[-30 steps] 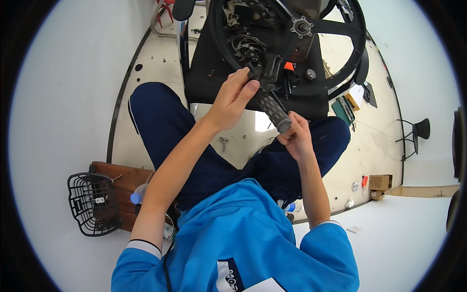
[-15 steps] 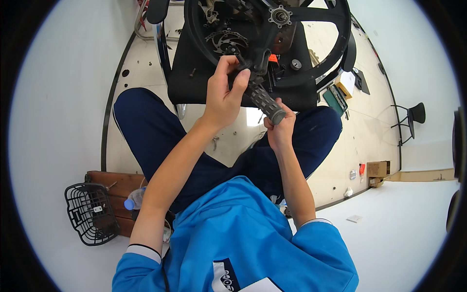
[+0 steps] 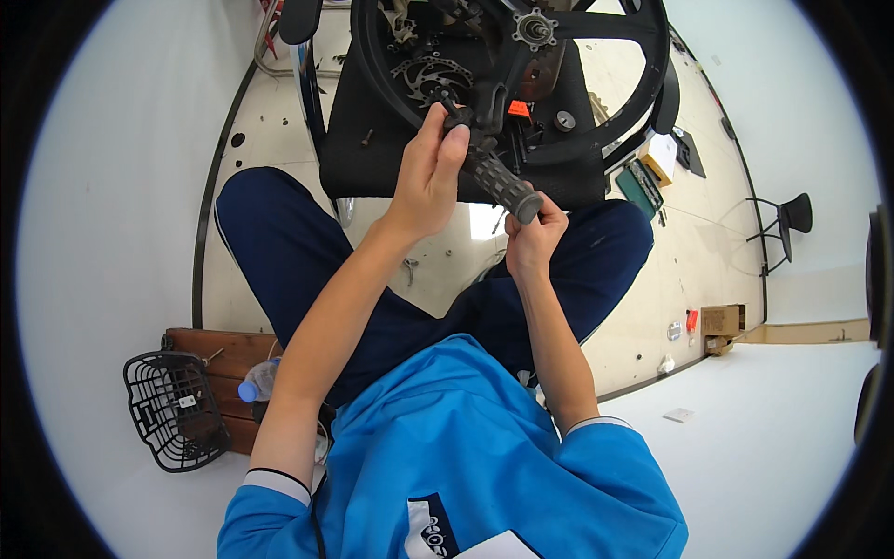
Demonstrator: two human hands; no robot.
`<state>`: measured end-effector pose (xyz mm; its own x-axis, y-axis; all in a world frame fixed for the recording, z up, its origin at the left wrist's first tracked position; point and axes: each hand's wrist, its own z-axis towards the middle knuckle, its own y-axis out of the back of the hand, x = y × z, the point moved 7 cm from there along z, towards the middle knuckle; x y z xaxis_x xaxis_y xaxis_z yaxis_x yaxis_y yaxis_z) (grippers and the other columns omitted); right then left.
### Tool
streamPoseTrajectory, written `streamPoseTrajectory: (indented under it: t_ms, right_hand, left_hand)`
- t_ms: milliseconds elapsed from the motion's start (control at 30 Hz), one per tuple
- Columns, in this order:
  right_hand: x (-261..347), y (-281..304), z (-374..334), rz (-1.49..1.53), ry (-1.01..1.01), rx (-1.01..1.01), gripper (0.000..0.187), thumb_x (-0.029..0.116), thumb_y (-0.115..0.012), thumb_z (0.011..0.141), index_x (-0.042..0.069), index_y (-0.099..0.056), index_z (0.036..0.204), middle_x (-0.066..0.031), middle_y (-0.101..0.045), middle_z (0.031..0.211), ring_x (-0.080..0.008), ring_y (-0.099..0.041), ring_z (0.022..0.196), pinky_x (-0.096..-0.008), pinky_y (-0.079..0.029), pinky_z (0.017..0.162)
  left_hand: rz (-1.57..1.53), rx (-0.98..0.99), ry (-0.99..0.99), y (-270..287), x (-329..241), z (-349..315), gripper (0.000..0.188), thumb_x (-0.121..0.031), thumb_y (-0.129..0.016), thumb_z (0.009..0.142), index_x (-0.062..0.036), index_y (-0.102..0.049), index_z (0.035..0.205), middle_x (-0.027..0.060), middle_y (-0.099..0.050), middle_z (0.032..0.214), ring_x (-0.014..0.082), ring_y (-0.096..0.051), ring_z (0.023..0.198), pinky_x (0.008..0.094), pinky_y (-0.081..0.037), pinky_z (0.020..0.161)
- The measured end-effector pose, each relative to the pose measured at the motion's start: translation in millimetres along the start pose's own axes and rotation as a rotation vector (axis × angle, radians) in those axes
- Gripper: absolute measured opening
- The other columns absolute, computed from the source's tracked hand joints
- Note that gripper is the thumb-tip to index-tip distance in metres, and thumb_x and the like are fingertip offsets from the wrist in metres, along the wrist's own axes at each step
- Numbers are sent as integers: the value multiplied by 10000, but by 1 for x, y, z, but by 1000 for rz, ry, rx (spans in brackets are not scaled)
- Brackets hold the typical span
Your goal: The person sits on the floor and assembles a bicycle pedal arm. They attach a rubber grip, insert a metal rod, and secure a metal bracket onto the pedal arm.
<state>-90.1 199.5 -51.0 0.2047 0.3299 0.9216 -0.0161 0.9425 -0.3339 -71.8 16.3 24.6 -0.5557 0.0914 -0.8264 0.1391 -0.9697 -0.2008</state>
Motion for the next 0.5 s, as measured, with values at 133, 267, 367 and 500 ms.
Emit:
streamPoseTrajectory:
  t_ms: [133,267,367,500]
  right_hand:
    - [-1,3,-1,-57,77,23,293,84,-645,914,42,-545,643,35,-472,579,-34,-349,449,-218,-239,416]
    - [4,-1,-2,-124,34,50,372,151,-675,925,55,-515,602,41,-437,541,-36,-337,443,-225,-230,415]
    - [5,-2,0,-197,47,64,413,190,-700,914,54,-493,583,62,-396,524,-27,-310,458,-227,-206,432]
    - [11,-4,2,-261,27,51,465,251,-732,893,48,-475,563,93,-359,518,-5,-281,488,-217,-178,455]
  left_hand:
    - [-19,18,83,1,2,-3,319,-223,-373,1016,11,-520,1174,27,-576,1070,80,-519,974,213,-409,891]
    - [-164,16,216,5,-9,4,251,-241,-431,1010,-25,-531,1092,2,-561,966,42,-506,882,193,-412,805]
    - [52,32,258,14,-12,7,257,-311,-456,1020,-63,-516,989,-14,-522,882,27,-453,794,189,-385,730]
    - [675,58,-134,19,-45,21,344,-374,-475,1003,-45,-472,899,20,-447,808,43,-380,760,220,-337,689]
